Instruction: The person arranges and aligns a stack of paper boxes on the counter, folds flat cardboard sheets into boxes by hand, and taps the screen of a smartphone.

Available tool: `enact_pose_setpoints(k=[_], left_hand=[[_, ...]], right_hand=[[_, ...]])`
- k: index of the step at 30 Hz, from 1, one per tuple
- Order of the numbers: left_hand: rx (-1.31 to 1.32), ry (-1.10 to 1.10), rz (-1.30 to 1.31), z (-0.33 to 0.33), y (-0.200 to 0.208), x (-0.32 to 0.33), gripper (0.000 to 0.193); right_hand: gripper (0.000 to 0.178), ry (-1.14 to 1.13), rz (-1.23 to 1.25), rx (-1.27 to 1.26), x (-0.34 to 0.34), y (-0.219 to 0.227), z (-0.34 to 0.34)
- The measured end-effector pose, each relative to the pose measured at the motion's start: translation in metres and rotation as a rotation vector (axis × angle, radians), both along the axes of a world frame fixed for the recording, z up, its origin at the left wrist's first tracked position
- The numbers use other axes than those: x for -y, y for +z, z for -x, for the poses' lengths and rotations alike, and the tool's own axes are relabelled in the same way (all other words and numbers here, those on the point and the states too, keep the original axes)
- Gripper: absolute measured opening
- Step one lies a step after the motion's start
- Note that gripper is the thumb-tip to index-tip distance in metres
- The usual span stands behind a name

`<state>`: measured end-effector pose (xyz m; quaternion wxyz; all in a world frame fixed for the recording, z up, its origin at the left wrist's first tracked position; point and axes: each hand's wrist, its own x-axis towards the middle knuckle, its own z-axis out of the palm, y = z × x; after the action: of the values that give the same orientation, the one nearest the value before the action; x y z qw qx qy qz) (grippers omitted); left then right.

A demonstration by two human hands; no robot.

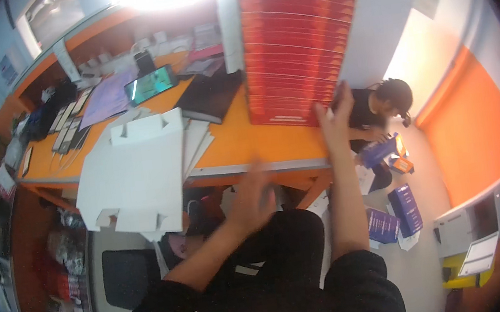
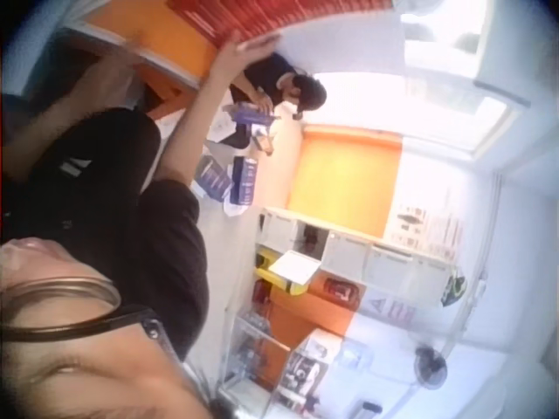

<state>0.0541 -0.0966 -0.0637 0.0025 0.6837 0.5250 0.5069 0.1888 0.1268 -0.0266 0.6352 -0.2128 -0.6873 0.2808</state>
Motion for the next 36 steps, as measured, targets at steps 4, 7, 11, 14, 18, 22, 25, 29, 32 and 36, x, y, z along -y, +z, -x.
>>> enact_pose_setpoints(k=[4, 7, 11, 14, 18, 22, 25, 29, 32, 36], left_hand=[[-0.135, -0.364, 0.163, 0.01, -0.093, 0.096, 0.033], [0.212, -0.315, 0.548, 0.013, -0.149, 0.136, 0.026], [-0.146, -0.241, 0.293, 0.019, -0.15, 0.155, 0.017], [-0.171, -0.227, 0.266, 0.025, -0.147, 0.163, 0.016], [-0.225, -0.207, 0.234, 0.033, -0.148, 0.178, 0.018], [-0.218, -0.157, 0.231, 0.044, -0.148, 0.198, 0.018], [-0.138, -0.174, 0.297, 0.057, -0.147, 0.211, 0.017], [0.743, -0.408, 0.392, 0.086, -0.124, 0.235, 0.031], [1.376, -0.685, 0.143, 0.108, -0.09, 0.244, 0.06], [1.443, -0.426, 0.171, 0.118, -0.06, 0.252, 0.065]], right_hand=[[0.047, -0.212, -0.181, 0.032, 0.066, 0.0, 0.012], [0.051, 0.068, -0.238, 0.316, 0.132, -0.022, 0.038], [0.066, 0.545, -0.463, 0.913, 0.211, 0.005, 0.109], [0.069, 0.579, -0.558, 0.96, 0.235, 0.011, 0.132], [0.044, 0.491, -0.718, 1.094, 0.233, -0.002, 0.146], [0.033, 0.366, -0.521, 0.636, 0.238, 0.003, 0.15], [0.036, 0.403, -0.543, 0.57, 0.238, 0.017, 0.152], [0.026, 0.632, -0.529, 0.635, 0.254, 0.034, 0.147], [0.028, 0.863, -0.508, 0.76, 0.271, 0.039, 0.142], [0.039, 1.066, -0.425, 0.903, 0.28, 0.037, 0.133]])
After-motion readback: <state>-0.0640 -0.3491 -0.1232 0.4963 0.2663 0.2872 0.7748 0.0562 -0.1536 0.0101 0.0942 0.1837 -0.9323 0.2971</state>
